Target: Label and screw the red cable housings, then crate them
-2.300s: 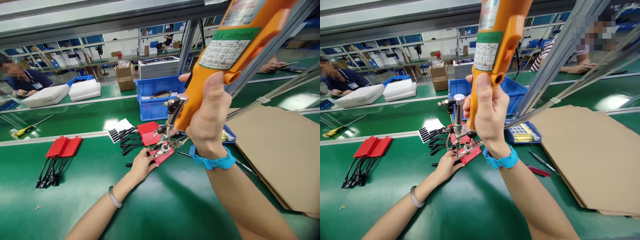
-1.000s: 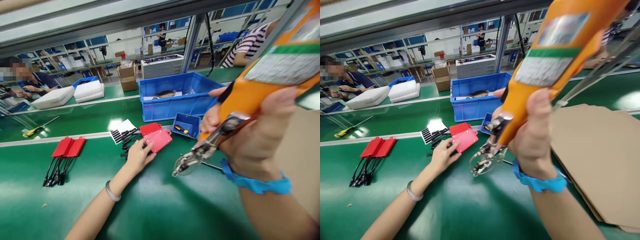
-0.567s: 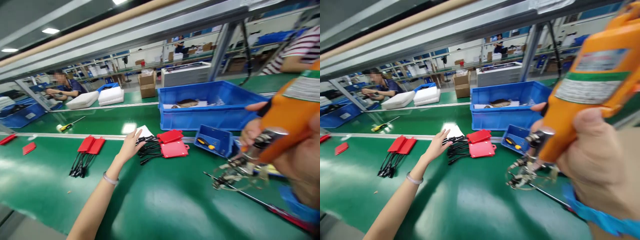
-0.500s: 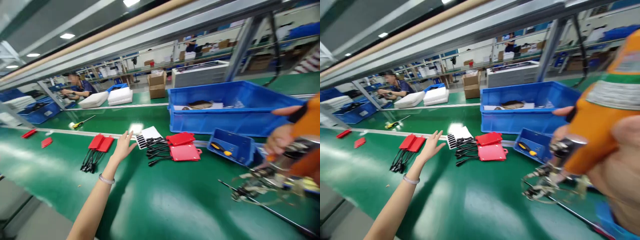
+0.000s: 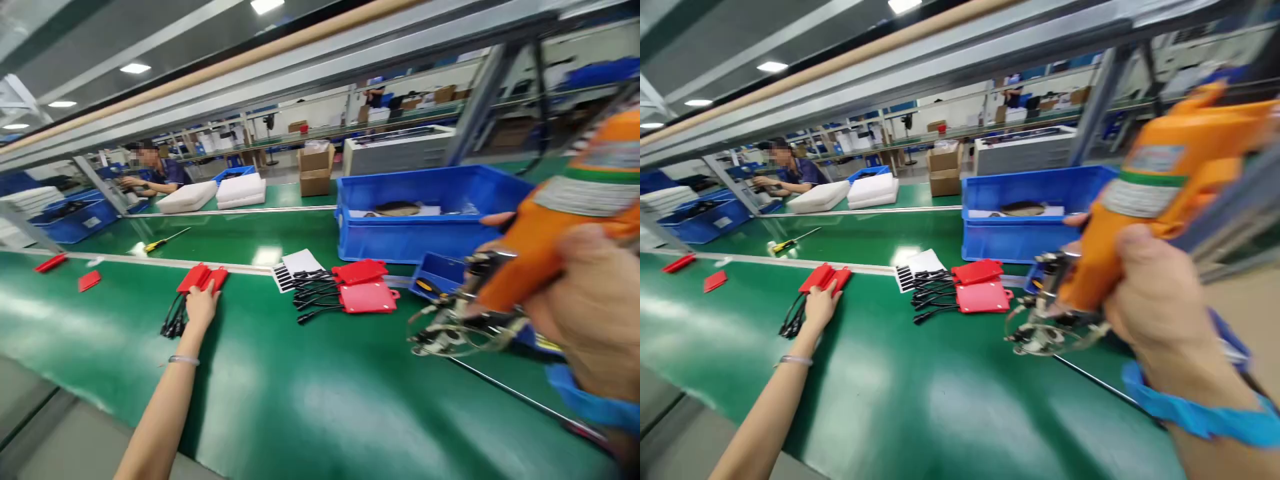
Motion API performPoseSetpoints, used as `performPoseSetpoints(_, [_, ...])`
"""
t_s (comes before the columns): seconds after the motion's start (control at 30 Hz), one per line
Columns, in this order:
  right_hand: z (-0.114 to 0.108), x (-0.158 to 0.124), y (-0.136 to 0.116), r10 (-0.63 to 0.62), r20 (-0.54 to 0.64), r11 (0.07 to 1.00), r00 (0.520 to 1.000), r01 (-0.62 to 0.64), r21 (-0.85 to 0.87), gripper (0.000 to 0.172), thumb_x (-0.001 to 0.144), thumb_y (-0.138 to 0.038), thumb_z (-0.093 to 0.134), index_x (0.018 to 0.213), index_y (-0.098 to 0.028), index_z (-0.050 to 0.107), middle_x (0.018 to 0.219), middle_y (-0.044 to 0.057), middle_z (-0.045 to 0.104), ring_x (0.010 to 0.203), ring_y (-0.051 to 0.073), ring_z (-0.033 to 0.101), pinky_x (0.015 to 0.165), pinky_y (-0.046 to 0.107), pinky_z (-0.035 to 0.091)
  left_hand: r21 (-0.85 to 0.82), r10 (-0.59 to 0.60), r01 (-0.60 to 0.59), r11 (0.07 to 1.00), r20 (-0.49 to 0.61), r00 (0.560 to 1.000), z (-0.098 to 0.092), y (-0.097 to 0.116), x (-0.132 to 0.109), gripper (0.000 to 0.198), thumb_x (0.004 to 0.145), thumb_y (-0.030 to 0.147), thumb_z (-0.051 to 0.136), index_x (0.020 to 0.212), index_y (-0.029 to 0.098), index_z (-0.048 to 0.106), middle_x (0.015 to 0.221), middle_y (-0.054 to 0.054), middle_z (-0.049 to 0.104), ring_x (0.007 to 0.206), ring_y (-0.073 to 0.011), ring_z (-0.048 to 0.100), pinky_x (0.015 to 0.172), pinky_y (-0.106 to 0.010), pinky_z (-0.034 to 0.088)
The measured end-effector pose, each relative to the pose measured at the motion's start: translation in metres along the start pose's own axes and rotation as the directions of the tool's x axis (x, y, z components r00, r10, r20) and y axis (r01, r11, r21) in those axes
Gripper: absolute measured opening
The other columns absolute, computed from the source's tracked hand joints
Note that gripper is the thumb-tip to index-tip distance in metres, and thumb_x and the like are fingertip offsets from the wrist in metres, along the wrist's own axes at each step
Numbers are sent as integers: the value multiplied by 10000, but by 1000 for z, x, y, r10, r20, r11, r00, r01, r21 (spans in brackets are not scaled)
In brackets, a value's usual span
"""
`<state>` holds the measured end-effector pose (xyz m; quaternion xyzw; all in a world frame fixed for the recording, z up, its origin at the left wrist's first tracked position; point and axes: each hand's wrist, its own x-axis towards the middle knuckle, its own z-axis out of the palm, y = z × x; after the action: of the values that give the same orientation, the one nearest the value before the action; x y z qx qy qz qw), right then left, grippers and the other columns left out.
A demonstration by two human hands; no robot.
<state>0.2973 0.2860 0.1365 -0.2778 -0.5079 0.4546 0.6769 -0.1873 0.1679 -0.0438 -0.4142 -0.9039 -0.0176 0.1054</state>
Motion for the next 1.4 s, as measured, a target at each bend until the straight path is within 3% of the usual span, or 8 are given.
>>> performPoseSetpoints(0.13, [-12, -2, -9, 82, 144, 995, 986, -72, -73, 438, 707, -602, 713, 909, -214, 733, 593, 82, 582, 417, 166, 526, 370, 312, 381, -56, 58, -58, 997, -8, 998, -14, 8, 2, 468, 937, 385, 390, 1319, 169, 552, 902, -164, 591, 923, -314, 579, 826, -420, 448])
performPoseSetpoints(0.2, [-13, -5, -12, 86, 146, 994, 986, -75, -81, 493, 706, -632, 696, 952, -205, 713, 582, 71, 572, 424, 166, 528, 377, 302, 405, -103, 193, -211, 972, -159, 968, -26, 25, -16, 457, 939, 397, 395, 1305, 185, 568, 976, -170, 586, 1019, -313, 548, 894, -446, 430])
performPoseSetpoints(0.3, [-8, -11, -14, 61, 77, 996, 995, -56, -76, 555, 683, -659, 693, 968, -183, 687, 588, 43, 550, 425, 145, 504, 378, 282, 430, -152, 483, -566, 810, -374, 792, -48, 75, -68, 413, 921, 437, 462, 1285, 289, 587, 1158, -161, 504, 992, -285, 508, 878, -440, 446])
performPoseSetpoints(0.4, [3, -17, -11, 31, 63, 998, 998, -28, -53, 523, 709, -652, 671, 964, -195, 659, 594, 20, 543, 438, 130, 496, 397, 266, 431, -196, 729, -807, 558, -350, 589, -61, 142, -125, 387, 892, 368, 548, 1276, 343, 588, 1176, -137, 456, 1011, -280, 459, 876, -423, 468])
performPoseSetpoints(0.5, [14, -22, -3, -18, 85, 999, 996, 22, -44, 474, 783, -636, 618, 994, -213, 640, 591, 0, 541, 460, 116, 491, 441, 255, 444, -251, 820, -862, 440, -278, 500, -57, 198, -156, 403, 892, 377, 555, 1292, 334, 569, 1191, -135, 419, 1042, -283, 441, 848, -399, 501])
performPoseSetpoints(0.6, [20, -25, 10, -80, 72, 995, 994, 84, -60, 474, 834, -642, 562, 1013, -210, 641, 579, -14, 527, 456, 117, 486, 433, 254, 448, -300, 851, -863, 406, -220, 477, -48, 224, -163, 421, 907, 412, 522, 1314, 305, 550, 1172, -133, 408, 1040, -276, 445, 834, -386, 515])
performPoseSetpoints(0.77, [23, -28, 27, -119, 60, 991, 991, 122, -48, 437, 879, -606, 531, 1038, -212, 635, 592, -22, 533, 460, 120, 490, 428, 255, 454, -304, 871, -883, 359, -230, 433, -45, 227, -162, 439, 911, 411, 508, 1333, 292, 530, 1169, -142, 394, 1014, -274, 441, 852, -417, 505])
performPoseSetpoints(1.4, [31, -51, 43, -142, 20, 981, 990, 143, -131, 364, 849, -643, 556, 919, -287, 583, 567, -19, 510, 459, 146, 497, 458, 299, 453, -367, 869, -852, 373, -184, 460, -49, 228, -166, 307, 905, 386, 527, 1145, 247, 659, 1208, -141, 358, 1024, -286, 393, 852, -426, 505])
